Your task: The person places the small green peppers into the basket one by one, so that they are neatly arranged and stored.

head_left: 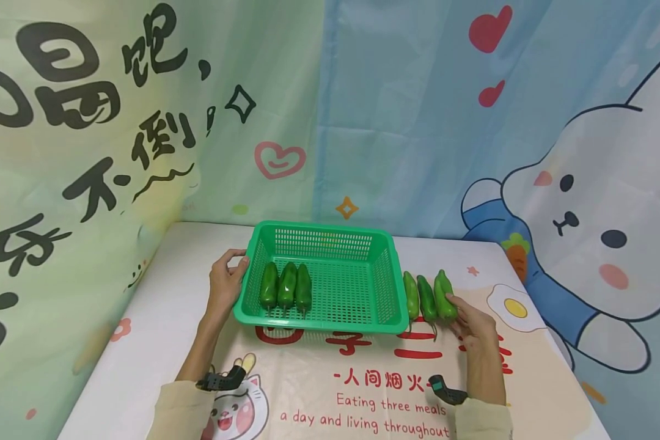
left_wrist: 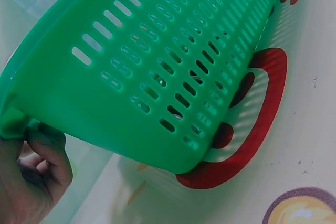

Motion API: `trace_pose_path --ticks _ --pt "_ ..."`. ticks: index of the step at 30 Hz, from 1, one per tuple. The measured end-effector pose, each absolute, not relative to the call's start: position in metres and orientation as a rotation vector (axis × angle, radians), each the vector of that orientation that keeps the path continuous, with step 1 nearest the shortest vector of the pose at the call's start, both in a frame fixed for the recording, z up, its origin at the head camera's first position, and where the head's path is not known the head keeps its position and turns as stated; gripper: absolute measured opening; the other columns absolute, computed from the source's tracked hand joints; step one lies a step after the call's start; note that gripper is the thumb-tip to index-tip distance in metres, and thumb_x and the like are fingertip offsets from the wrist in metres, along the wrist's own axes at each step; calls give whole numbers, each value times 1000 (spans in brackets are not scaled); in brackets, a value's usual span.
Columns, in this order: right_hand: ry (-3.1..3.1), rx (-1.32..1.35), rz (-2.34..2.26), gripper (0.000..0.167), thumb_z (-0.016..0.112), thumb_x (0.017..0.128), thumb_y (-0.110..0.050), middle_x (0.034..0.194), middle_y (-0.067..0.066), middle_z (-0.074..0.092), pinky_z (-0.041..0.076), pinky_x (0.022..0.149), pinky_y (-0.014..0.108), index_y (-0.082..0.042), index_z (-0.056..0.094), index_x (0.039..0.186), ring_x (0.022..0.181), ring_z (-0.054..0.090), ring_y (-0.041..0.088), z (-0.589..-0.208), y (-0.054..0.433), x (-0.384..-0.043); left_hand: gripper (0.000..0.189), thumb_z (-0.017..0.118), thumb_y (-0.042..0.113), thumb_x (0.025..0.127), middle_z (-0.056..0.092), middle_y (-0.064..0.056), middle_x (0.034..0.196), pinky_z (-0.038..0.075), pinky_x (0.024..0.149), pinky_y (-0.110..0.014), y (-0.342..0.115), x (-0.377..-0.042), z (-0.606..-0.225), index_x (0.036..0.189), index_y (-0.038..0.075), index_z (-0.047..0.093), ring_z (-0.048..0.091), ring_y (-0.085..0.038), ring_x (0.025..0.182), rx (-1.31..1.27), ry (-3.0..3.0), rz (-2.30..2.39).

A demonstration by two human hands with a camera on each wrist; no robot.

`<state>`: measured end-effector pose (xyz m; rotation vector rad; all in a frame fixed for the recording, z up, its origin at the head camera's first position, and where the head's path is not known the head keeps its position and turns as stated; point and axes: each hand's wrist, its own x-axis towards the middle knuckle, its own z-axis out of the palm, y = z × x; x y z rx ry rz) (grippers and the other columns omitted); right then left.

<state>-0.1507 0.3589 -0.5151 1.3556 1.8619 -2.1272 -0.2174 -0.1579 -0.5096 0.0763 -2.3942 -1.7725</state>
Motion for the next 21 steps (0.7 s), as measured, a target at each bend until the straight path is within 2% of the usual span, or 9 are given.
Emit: trace_pose_path --ticks 4,8,13,17,19,21 --pt "1842 1313 -2173 84 90 92 -38 90 -12 66 61 88 17 -4 50 159 97 66 6 -512 356 -149 33 57 22 115 80 -32 93 55 55 -22 -158 -218 -510 141 2 66 68 -4 57 78 -2389 -1780" --pt "1833 1320 -2164 78 91 90 -41 87 -12 68 59 85 15 -7 56 152 95 65 6 -508 353 -146 33 57 22 115 79 -32 94 56 56 -22 -158 -217 -511 140 2 66 69 -4 57 83 -2389 -1782" --pt "1813 1317 -2185 57 92 90 -40 82 -12 72 57 82 14 -13 66 132 91 66 6 -504 350 -145 34 57 22 115 80 -32 94 56 56 -22 -158 -217 -510 141 2 66 69 -4 57 80 -2387 -1786" --pt "1843 1299 -2189 45 93 88 -41 82 -12 71 58 83 15 -15 69 117 89 67 5 -501 348 -145 34 57 23 115 80 -32 94 56 55 -22 -158 -217 -510 141 2 66 69 -3 57 76 -2385 -1787" --pt "1858 1296 -2186 46 93 88 -41 82 -13 71 59 83 15 -15 70 119 89 67 5 -500 347 -145 34 57 23 115 80 -32 94 56 55 -22 -158 -217 -510 141 2 66 69 -3 57 74 -2384 -1786" --pt "1862 1293 -2179 54 93 89 -40 83 -13 70 59 84 16 -14 68 129 92 67 5 -500 346 -146 33 57 23 115 80 -32 94 56 55 -22 -158 -217 -511 141 3 66 69 -4 57 73 -2383 -1786"
